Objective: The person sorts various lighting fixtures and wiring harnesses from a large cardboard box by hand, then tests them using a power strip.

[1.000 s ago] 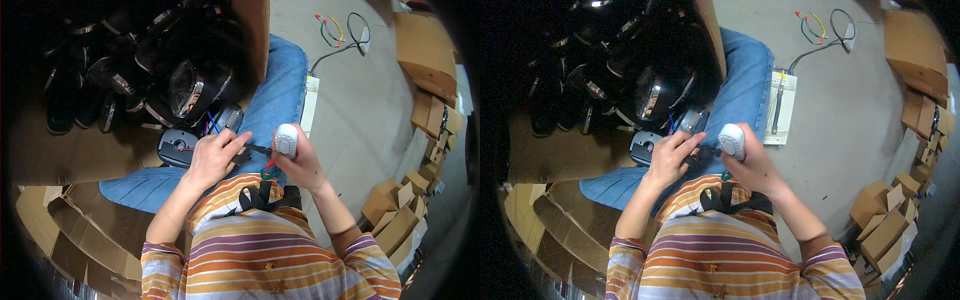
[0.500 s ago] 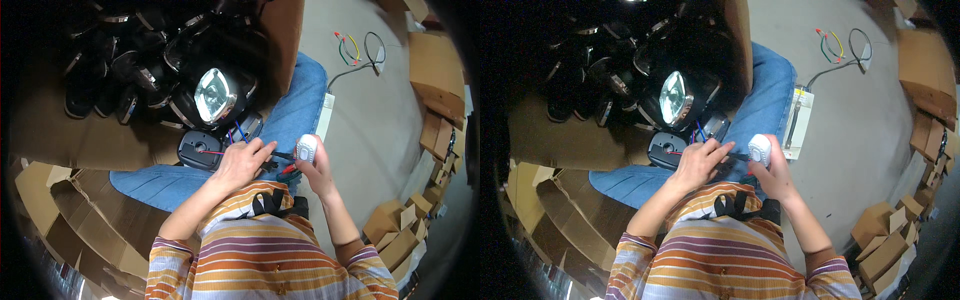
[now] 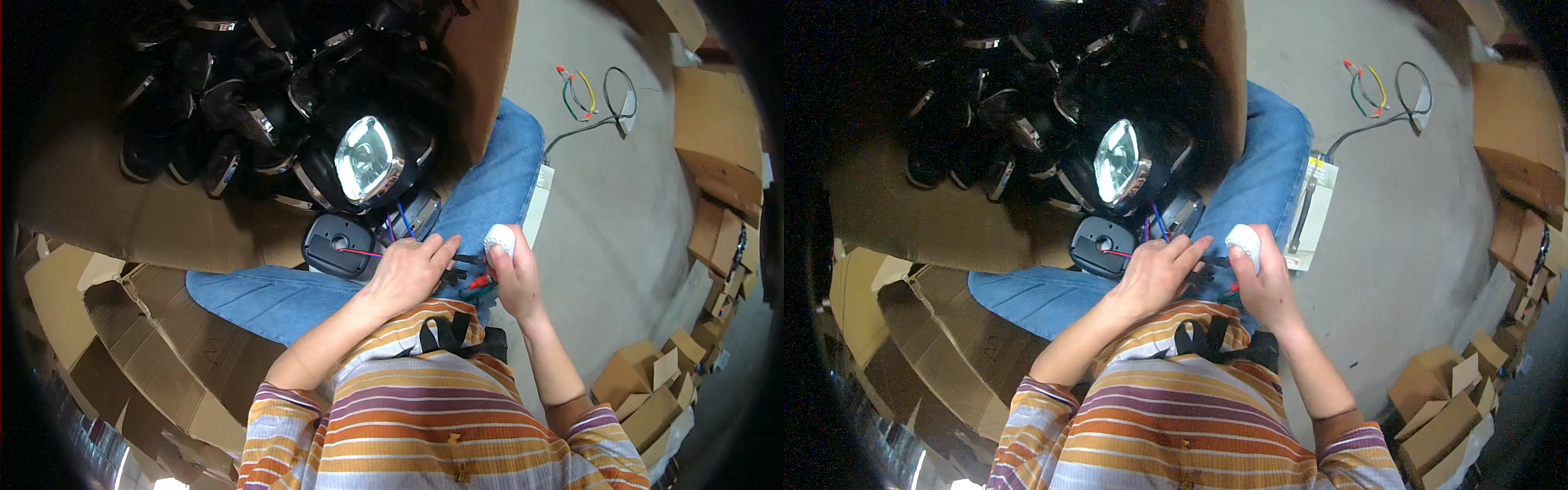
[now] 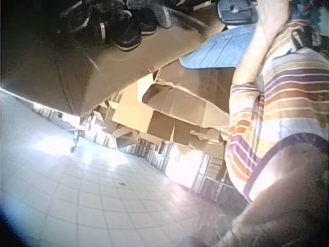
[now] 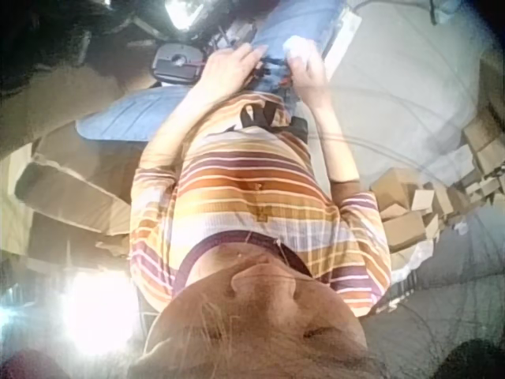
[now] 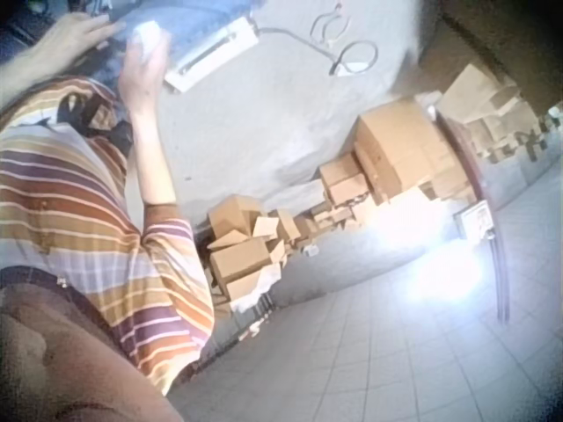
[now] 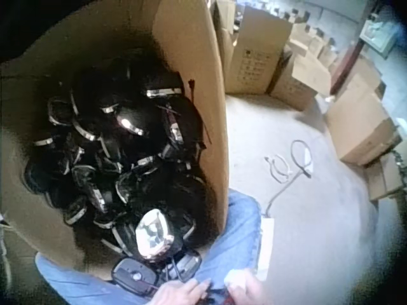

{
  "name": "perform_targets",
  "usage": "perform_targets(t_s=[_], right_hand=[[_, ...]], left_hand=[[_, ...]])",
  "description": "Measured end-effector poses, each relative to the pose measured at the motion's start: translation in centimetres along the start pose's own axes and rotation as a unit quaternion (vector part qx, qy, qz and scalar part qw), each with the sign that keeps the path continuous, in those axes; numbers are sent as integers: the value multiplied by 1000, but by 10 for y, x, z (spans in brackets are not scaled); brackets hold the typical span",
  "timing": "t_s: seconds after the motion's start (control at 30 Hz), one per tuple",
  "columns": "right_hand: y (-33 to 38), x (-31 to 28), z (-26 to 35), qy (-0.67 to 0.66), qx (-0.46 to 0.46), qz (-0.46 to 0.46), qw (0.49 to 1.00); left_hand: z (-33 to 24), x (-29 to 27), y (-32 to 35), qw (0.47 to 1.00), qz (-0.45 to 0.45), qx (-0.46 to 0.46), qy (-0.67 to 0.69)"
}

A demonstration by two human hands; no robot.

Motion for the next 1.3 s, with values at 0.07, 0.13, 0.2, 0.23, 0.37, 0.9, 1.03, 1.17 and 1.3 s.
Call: perform_targets(t_s=[0.07, 0.13, 0.2, 0.23, 0.37, 0.9, 1.03, 1.17, 1.3], right_hand=[[2, 4, 0, -10, 8, 28, 1000], [5, 6, 3, -10, -1, 31, 999], [4, 7, 4, -9, -9, 33, 999], [3, 5, 0, -59, 14, 25, 998], [0, -14, -2, -134, 53, -12, 990], [-2, -12, 11, -109, 34, -23, 993], [-2, -12, 11, -112, 28, -11, 993], [-1, -9, 6, -149, 36, 31, 988], [-1, -6, 8, -163, 46, 26, 985]], left_hand=[[0, 1, 0, 1000, 4, -7, -12], [0, 1, 0, 1000, 8, -9, -16], [0, -5, 0, 999, 21, -25, -14], [0, -9, 0, 999, 34, -10, 7], [1, -39, 8, 994, -76, 51, 51], [13, -84, 34, 739, -163, -318, 571], [63, -93, 2, 729, -232, -334, 550], [121, -89, -20, 705, -276, -405, 513], [173, -99, -38, 705, -303, -438, 468]])
Point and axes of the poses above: each hand's wrist, its own y-axis away from the middle knuckle, its own x-axis out of the palm, z = x × y, the point moved 4 cm from there along -y, towards the middle knuckle, and after that the axes turned 3 degrees about y, right-handed, at the moved point
